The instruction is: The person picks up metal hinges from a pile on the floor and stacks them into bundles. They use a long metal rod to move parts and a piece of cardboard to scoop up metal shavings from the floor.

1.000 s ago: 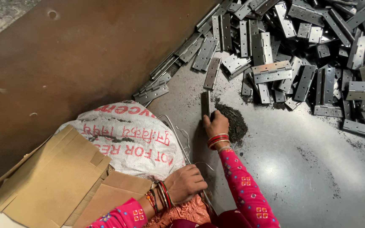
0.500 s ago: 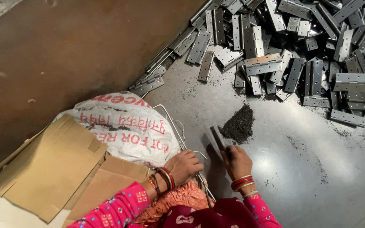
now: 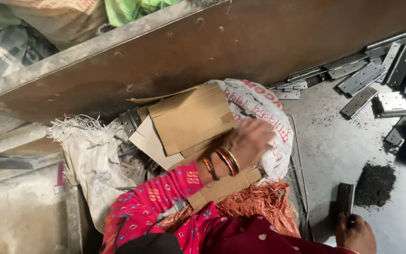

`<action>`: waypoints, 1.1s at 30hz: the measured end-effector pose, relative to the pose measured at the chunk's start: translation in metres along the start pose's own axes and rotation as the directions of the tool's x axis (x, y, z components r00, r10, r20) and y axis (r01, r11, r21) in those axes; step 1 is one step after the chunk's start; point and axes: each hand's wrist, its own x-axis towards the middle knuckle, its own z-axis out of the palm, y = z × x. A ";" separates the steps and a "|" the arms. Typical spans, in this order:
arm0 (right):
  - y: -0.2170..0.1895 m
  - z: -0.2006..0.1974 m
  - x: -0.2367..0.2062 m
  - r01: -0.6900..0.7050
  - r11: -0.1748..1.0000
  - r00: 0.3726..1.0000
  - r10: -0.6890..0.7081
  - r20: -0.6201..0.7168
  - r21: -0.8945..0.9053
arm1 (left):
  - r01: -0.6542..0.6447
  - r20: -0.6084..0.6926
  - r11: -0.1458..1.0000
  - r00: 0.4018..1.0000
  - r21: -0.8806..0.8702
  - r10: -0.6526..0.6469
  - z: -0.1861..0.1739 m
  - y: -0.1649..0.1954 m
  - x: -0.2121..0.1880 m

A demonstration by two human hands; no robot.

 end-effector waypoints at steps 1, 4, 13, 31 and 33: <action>-0.001 0.000 0.000 -0.011 1.000 1.000 0.011 0.019 -0.011 | 0.089 0.034 0.993 0.995 0.083 -0.092 -0.025 -0.022 0.002; -0.003 -0.009 0.004 -0.031 0.999 0.991 0.026 0.133 0.035 | 0.227 -0.288 0.912 0.949 0.343 -0.128 -0.099 -0.058 -0.013; -0.022 -0.030 -0.015 -0.062 0.998 0.996 0.061 0.069 0.011 | 0.446 -0.323 0.700 0.894 0.557 -0.312 -0.242 -0.072 -0.020; -0.024 -0.045 -0.066 -0.156 0.968 0.980 0.177 -0.094 0.199 | 0.399 0.215 0.625 0.911 -0.671 -0.351 0.120 0.042 0.154; -0.019 -0.043 -0.070 -0.183 0.948 0.972 0.214 -0.098 0.261 | 0.398 0.247 0.703 0.917 -0.589 -0.312 0.157 0.054 0.171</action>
